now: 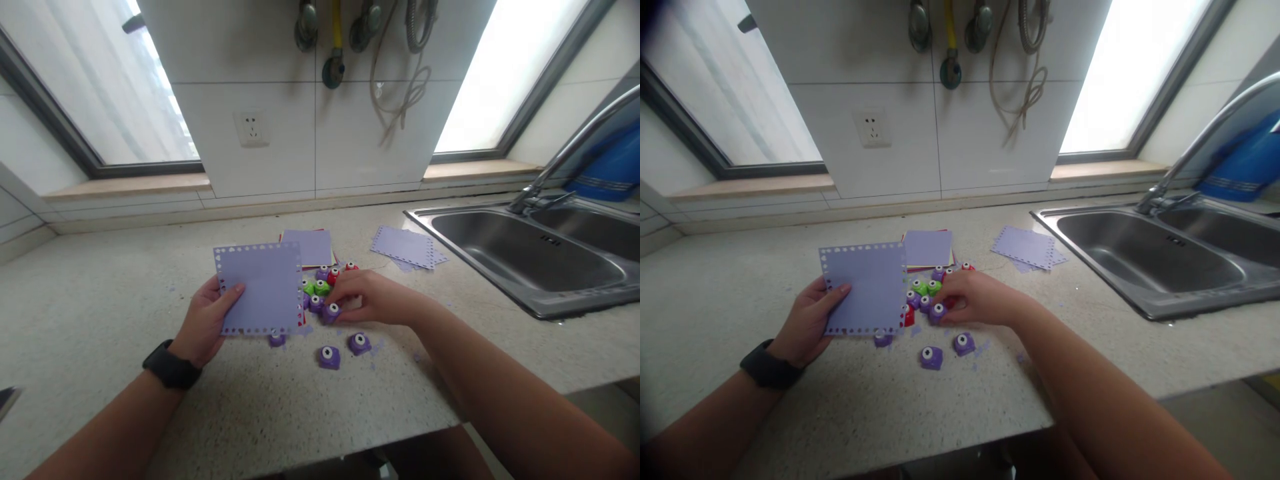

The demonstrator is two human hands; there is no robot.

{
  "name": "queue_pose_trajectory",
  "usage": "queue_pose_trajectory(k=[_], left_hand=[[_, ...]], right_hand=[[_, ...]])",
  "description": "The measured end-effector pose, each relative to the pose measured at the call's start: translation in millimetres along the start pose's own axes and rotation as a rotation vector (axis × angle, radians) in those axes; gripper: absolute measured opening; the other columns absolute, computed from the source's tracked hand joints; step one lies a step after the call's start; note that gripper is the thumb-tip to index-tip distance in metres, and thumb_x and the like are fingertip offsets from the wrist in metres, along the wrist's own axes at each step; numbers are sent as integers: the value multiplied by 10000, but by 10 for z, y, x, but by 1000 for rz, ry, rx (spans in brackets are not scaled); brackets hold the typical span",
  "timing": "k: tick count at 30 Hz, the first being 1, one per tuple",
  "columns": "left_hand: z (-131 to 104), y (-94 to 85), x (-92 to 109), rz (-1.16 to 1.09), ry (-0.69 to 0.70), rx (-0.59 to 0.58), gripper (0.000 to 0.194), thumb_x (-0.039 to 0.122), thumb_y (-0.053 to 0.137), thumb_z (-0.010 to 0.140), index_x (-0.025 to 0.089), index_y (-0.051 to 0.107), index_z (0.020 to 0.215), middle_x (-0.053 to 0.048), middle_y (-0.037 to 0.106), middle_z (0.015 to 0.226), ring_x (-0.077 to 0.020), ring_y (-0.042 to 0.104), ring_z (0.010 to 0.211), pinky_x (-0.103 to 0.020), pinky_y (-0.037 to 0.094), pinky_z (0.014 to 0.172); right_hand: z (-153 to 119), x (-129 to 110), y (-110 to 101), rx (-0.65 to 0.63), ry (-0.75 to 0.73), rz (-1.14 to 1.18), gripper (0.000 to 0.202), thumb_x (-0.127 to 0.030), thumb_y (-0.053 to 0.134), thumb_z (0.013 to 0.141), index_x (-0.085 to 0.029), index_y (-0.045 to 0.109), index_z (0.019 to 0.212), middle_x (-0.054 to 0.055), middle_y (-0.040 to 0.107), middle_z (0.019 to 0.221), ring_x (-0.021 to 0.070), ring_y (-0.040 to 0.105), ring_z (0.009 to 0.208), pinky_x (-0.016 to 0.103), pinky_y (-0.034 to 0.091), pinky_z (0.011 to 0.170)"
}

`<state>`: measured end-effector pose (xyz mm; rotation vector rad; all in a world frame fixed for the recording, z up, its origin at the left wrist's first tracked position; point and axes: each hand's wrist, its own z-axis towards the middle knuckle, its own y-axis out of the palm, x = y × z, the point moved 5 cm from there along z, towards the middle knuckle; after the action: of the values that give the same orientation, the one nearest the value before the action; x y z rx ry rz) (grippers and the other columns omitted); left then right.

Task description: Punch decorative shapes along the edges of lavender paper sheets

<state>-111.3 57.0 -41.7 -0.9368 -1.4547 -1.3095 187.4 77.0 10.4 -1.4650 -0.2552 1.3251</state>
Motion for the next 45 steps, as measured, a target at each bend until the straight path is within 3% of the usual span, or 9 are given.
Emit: queue_pose_trajectory(k=[3, 7, 9, 14, 18, 28, 37, 45], left_hand=[[-3, -15, -29, 58, 21, -17, 448, 365, 918, 766, 193, 746, 1142, -66, 830, 1041, -247, 792, 883, -374, 660, 810], [-20, -33, -57, 192, 69, -43, 449, 398, 896, 798, 199, 736, 1167, -83, 824, 1116, -244, 788, 926, -352, 644, 823], [-47, -25, -49, 275, 93, -56, 438, 419, 884, 809, 196, 735, 1156, -94, 819, 1143, -246, 784, 933, -354, 641, 825], [-116, 13, 8, 378, 131, -66, 419, 469, 853, 828, 193, 734, 1120, -95, 823, 1097, -254, 778, 885, -390, 650, 818], [-126, 22, 39, 450, 159, -57, 411, 490, 846, 825, 199, 738, 1094, -90, 828, 1066, -263, 777, 883, -401, 652, 821], [-152, 37, 84, 532, 203, -12, 397, 536, 842, 800, 222, 753, 1027, -62, 830, 965, -281, 783, 864, -369, 661, 754], [-139, -29, 68, 580, 222, 35, 343, 532, 827, 813, 251, 752, 995, -52, 833, 1020, -274, 770, 921, -366, 642, 818], [-150, 15, 106, 610, 249, 24, 314, 524, 822, 814, 252, 749, 953, -54, 802, 974, -283, 737, 903, -390, 609, 818]], right_hand=[[-29, 79, -90, 228, 49, 182, 270, -371, 856, 848, -210, 773, 1048, 75, 743, 1011, 195, 689, 911, 347, 555, 794], [-72, 245, -105, 459, 288, 572, 348, -400, 836, 861, -201, 685, 1103, 19, 733, 801, 157, 695, 679, 315, 575, 635], [-69, 256, -112, 532, 275, 715, 351, -384, 853, 847, -208, 663, 1083, 17, 745, 823, 159, 724, 696, 304, 588, 636], [-35, 264, -109, 600, 162, 915, 367, -293, 899, 807, -237, 645, 1066, 11, 752, 1006, 147, 759, 801, 299, 618, 742], [-8, 275, -35, 573, 159, 970, 331, -321, 874, 842, -234, 645, 1064, 1, 726, 1000, 141, 752, 828, 315, 620, 795], [21, 224, 58, 503, 133, 850, 473, -284, 880, 806, -261, 517, 1109, -18, 649, 901, 146, 677, 814, 326, 594, 768], [-48, 89, -75, 677, -162, 364, 329, -176, 802, 854, -250, 630, 1125, 39, 588, 1082, 175, 611, 957, 353, 551, 820], [-72, -34, -123, 668, -173, 160, 284, -191, 785, 871, -275, 655, 1109, 56, 627, 1082, 226, 621, 1028, 424, 561, 878]])
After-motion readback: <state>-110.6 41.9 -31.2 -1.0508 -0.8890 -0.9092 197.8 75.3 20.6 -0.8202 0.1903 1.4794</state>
